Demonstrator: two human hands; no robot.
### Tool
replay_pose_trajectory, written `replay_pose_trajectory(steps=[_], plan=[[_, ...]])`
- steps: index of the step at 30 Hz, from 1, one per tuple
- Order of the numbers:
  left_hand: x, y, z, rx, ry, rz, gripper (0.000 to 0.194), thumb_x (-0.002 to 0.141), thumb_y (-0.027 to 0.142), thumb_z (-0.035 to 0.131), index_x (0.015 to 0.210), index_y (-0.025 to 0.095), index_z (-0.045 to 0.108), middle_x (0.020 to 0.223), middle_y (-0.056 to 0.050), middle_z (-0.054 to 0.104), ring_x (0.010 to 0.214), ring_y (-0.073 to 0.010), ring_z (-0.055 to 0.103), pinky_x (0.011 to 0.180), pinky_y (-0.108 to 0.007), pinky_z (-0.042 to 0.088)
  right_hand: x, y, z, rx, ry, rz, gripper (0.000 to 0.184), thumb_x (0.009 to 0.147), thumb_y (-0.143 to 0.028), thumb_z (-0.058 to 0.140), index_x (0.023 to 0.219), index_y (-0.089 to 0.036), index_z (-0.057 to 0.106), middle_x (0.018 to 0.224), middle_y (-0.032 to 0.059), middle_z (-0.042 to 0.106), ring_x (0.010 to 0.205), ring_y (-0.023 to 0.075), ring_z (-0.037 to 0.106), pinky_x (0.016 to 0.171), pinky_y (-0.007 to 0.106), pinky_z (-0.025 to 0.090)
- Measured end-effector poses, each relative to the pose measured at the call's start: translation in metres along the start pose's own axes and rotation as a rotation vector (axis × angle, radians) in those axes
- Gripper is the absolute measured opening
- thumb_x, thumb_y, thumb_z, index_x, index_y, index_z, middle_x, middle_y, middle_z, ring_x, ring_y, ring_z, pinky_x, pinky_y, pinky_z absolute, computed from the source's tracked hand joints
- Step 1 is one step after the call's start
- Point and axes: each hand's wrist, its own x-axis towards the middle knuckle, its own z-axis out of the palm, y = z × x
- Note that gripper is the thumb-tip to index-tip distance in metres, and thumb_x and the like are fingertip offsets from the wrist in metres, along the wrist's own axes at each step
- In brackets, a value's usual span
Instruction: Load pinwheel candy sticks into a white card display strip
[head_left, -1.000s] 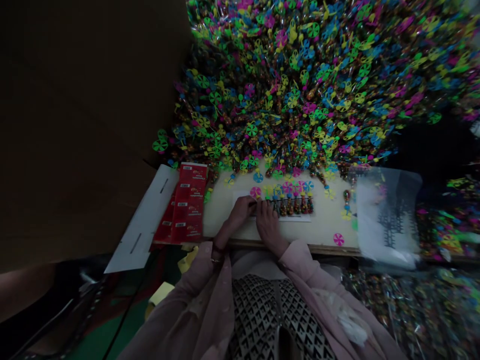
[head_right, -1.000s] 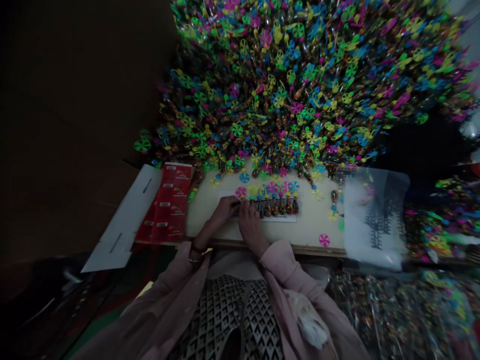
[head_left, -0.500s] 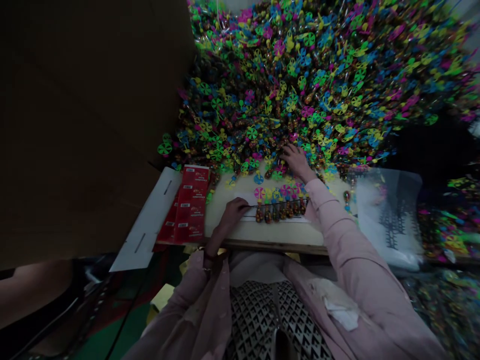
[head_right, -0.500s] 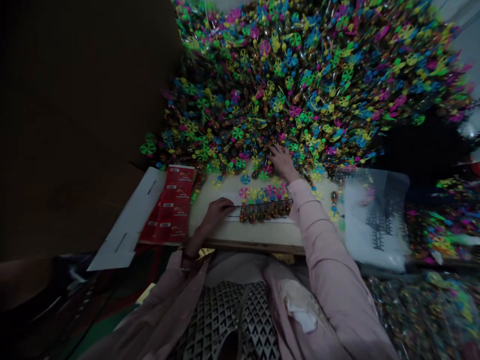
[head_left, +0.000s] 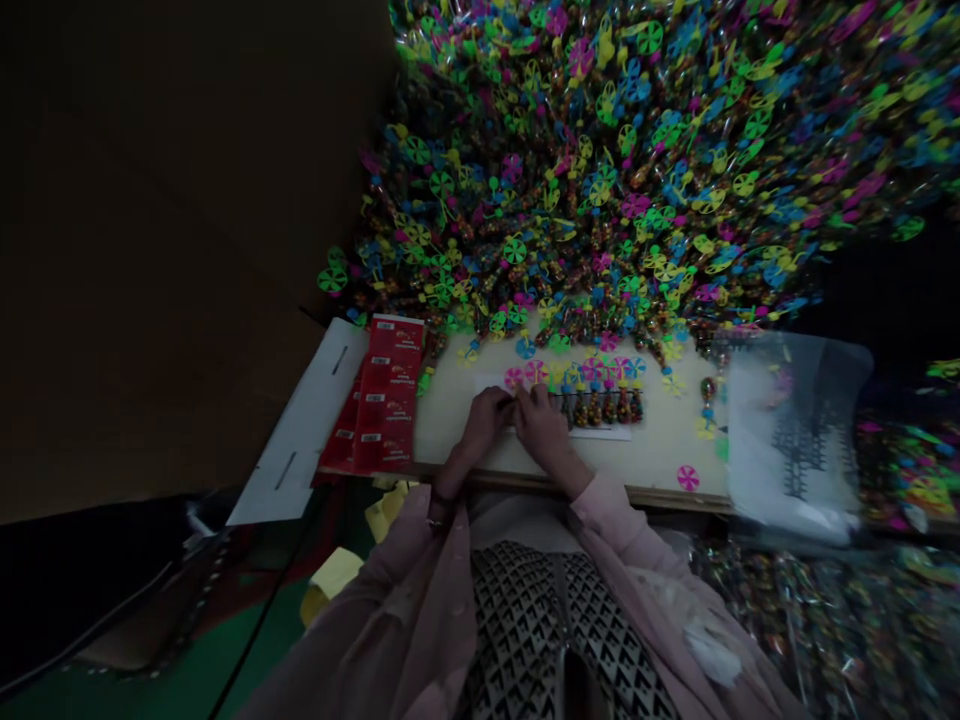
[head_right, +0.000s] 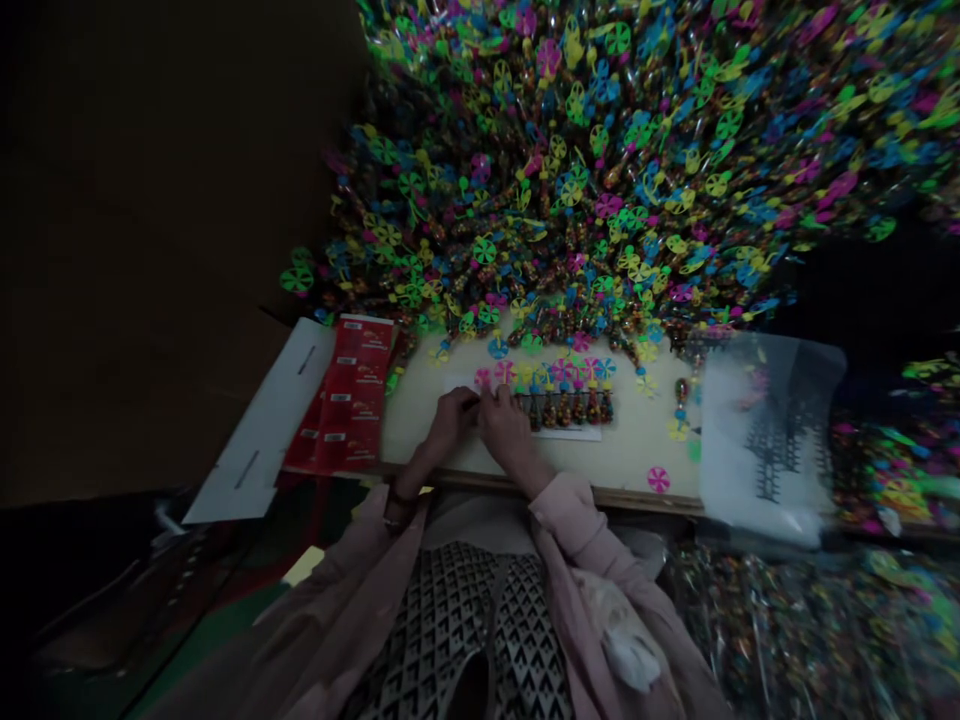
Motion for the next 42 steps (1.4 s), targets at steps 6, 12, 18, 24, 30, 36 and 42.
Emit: replay_pose_trajectory(steps=[6,12,18,24,30,36,42], plan=[[-0.005,-0.001,-0.006,0.023,-0.018,0.067,0.016,0.086,0.016,0.056,0.086,0.016,0.072,0.085,-0.006,0.066,0.082,-0.0165,0.057,0.079,-0.028,0.045,-0.003,-0.011,0.012,-0.071,0.052,0.067,0.039,0.093,-0.026,0.040,0.128,-0.017,0.054,0.106,0.0154,0.056,0.099,0.0278,0.047,0.076,0.037,0.044],[-0.009,-0.007,-0.015,0.005,-0.032,0.082,0.010,0.083,0.021,0.063,0.085,0.016,0.071,0.084,-0.006,0.067,0.081,-0.0161,0.059,0.079,-0.028,0.046,0.055,0.053,-0.020,-0.035,0.120,0.094,0.032,0.095,-0.024,0.040,0.116,-0.023,0.064,0.118,0.0119,0.055,0.105,0.0249,0.046,0.086,0.038,0.039],[-0.007,-0.014,-0.017,-0.114,-0.026,0.006,0.010,0.081,0.024,0.065,0.085,0.018,0.072,0.084,-0.003,0.071,0.077,-0.0141,0.063,0.076,-0.025,0.047,0.155,0.126,-0.037,-0.259,-0.113,-0.130,0.029,0.089,-0.014,0.047,0.107,-0.019,0.069,0.128,0.0145,0.052,0.120,0.0317,0.037,0.091,0.045,0.032],[-0.005,-0.020,-0.011,-0.147,0.034,-0.052,0.015,0.078,0.031,0.067,0.081,0.017,0.072,0.079,-0.003,0.072,0.072,-0.0144,0.064,0.069,-0.024,0.047,0.145,0.117,-0.053,-0.282,-0.066,-0.173,0.029,0.092,-0.025,0.049,0.114,-0.011,0.061,0.108,0.0167,0.062,0.106,0.0269,0.048,0.091,0.038,0.033],[-0.005,-0.020,-0.012,-0.177,0.029,-0.072,0.020,0.077,0.034,0.066,0.081,0.015,0.072,0.077,-0.003,0.072,0.070,-0.0146,0.062,0.066,-0.024,0.047,0.047,0.039,-0.029,-0.049,0.060,-0.160,0.033,0.097,-0.030,0.038,0.122,-0.022,0.058,0.106,0.0113,0.062,0.101,0.0235,0.050,0.079,0.030,0.039],[-0.003,-0.014,-0.017,-0.143,0.013,-0.103,0.019,0.077,0.025,0.058,0.072,0.011,0.071,0.067,-0.001,0.069,0.066,-0.0144,0.058,0.061,-0.021,0.044,-0.012,-0.025,0.014,-0.093,0.007,-0.188,0.052,0.092,-0.011,0.034,0.143,-0.015,0.039,0.142,0.0162,0.045,0.116,0.0286,0.046,0.087,0.042,0.040],[-0.001,-0.013,-0.016,-0.139,0.065,-0.140,0.014,0.076,0.022,0.056,0.079,0.014,0.066,0.069,-0.001,0.069,0.066,-0.0151,0.060,0.063,-0.022,0.044,-0.030,-0.038,0.024,-0.091,0.043,-0.129,0.061,0.091,-0.006,0.027,0.151,-0.016,0.021,0.150,0.0131,0.036,0.124,0.0259,0.044,0.091,0.043,0.042]])
